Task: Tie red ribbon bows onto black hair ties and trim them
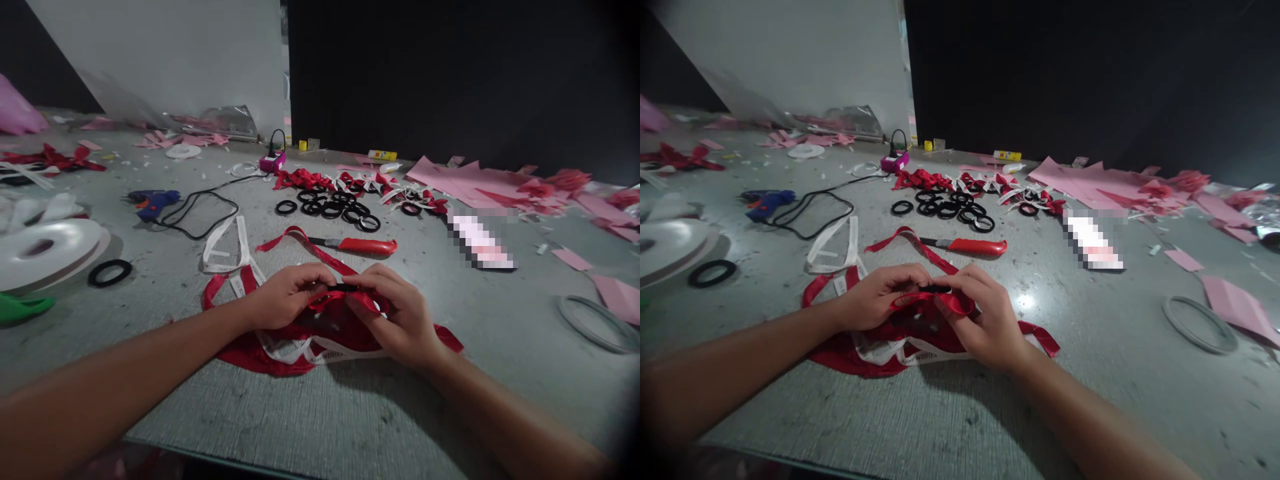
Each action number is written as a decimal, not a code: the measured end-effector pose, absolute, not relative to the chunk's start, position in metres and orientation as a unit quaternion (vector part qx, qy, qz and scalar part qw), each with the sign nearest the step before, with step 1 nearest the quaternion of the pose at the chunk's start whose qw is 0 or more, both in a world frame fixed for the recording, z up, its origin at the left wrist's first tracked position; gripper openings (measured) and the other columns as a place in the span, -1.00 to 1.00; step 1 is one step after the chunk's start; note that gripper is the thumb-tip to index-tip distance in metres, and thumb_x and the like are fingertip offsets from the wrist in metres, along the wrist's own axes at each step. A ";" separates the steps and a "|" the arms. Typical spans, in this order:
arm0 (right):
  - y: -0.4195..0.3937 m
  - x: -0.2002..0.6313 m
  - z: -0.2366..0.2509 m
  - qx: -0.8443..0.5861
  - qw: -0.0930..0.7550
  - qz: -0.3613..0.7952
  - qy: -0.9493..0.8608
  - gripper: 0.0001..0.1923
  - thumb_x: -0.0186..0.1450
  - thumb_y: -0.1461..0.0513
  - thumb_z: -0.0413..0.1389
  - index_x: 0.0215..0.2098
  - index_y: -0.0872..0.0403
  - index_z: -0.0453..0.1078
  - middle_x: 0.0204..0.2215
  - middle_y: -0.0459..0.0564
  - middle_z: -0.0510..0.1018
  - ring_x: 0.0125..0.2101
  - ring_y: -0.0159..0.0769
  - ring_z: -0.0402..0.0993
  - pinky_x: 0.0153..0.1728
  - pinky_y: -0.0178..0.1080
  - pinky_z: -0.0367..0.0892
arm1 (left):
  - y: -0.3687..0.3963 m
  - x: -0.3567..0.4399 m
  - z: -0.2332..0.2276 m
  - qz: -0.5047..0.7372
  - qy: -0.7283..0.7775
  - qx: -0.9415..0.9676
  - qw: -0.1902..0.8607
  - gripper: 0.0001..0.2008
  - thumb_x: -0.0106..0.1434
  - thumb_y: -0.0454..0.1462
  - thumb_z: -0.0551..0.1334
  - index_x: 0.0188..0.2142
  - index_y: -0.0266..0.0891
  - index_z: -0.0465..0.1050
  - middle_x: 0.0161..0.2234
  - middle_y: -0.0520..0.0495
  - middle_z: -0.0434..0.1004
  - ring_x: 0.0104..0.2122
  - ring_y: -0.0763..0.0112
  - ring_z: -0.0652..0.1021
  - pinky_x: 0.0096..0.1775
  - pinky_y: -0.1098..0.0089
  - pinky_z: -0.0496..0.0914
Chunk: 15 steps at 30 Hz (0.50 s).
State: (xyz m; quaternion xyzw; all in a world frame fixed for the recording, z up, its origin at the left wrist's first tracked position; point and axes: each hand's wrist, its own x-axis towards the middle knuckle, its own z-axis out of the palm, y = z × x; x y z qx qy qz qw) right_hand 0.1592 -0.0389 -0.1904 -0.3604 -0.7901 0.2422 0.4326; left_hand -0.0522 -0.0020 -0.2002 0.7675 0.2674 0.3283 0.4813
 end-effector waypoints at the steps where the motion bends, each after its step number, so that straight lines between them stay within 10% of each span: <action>1: -0.039 0.159 -0.190 -0.360 0.432 0.245 -0.790 -0.73 0.29 0.31 0.14 -0.04 0.02 0.46 -0.31 -0.05 0.48 -0.31 -0.36 0.41 -0.33 -0.25 0.33 | -0.002 -0.052 -0.199 0.325 0.269 0.767 0.483 -0.89 0.32 -0.32 0.14 -0.24 -0.26 0.44 -0.27 -0.03 0.49 -0.24 0.43 0.48 -0.16 0.39 0.35; 15: -0.038 0.158 -0.193 -0.388 0.423 0.227 -0.786 -0.86 0.31 0.30 0.11 -0.17 0.02 0.46 -0.36 -0.07 0.47 -0.37 -0.36 0.40 -0.37 -0.25 0.29 | -0.006 -0.053 -0.191 0.284 0.290 0.786 0.467 -0.80 0.33 -0.19 0.13 -0.23 -0.27 0.45 -0.30 -0.07 0.52 -0.28 0.38 0.49 -0.20 0.37 0.37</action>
